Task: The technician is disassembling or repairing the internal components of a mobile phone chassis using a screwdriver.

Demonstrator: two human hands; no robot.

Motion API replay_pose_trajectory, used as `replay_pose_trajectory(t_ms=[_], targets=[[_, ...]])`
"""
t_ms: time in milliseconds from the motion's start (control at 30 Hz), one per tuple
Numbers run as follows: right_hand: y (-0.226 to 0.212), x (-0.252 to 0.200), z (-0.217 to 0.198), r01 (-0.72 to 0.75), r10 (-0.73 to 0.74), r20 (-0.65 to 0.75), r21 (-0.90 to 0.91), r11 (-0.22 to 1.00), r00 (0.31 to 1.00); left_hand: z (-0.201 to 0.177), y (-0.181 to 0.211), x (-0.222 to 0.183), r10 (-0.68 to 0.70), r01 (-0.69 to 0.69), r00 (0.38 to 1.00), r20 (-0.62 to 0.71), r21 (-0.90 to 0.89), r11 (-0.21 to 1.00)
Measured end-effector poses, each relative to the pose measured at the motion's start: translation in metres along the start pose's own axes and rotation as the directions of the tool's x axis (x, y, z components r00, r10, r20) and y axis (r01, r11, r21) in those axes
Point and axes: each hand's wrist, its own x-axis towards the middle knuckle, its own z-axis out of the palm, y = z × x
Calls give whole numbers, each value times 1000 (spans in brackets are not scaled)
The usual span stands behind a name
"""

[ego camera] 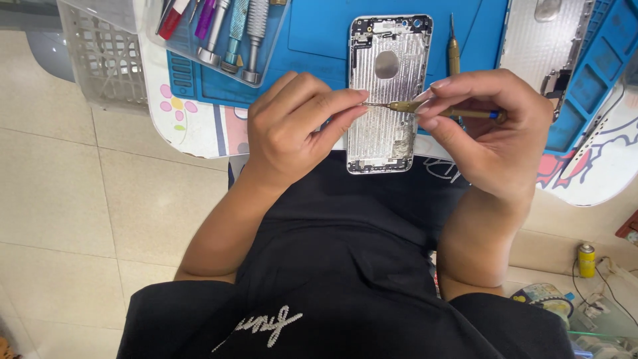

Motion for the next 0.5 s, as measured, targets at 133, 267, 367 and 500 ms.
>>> replay_pose_trajectory(t_ms=[133,267,367,500], targets=[[8,-4,-3,9,-10,25,31,999,1000,1,1,1,4,-4,1000,10,9,1000],[20,-13,-7,33,-36,43,71,997,998,0,6,5,23,-23,999,39,14,1000],[23,-18,-8,31,-31,2,100,995,1000,0,8,9,55,-54,998,33,-14,998],[35,-23,-8,104,-95,-74,130,986,993,1,8,6,52,-51,998,30,-39,998]])
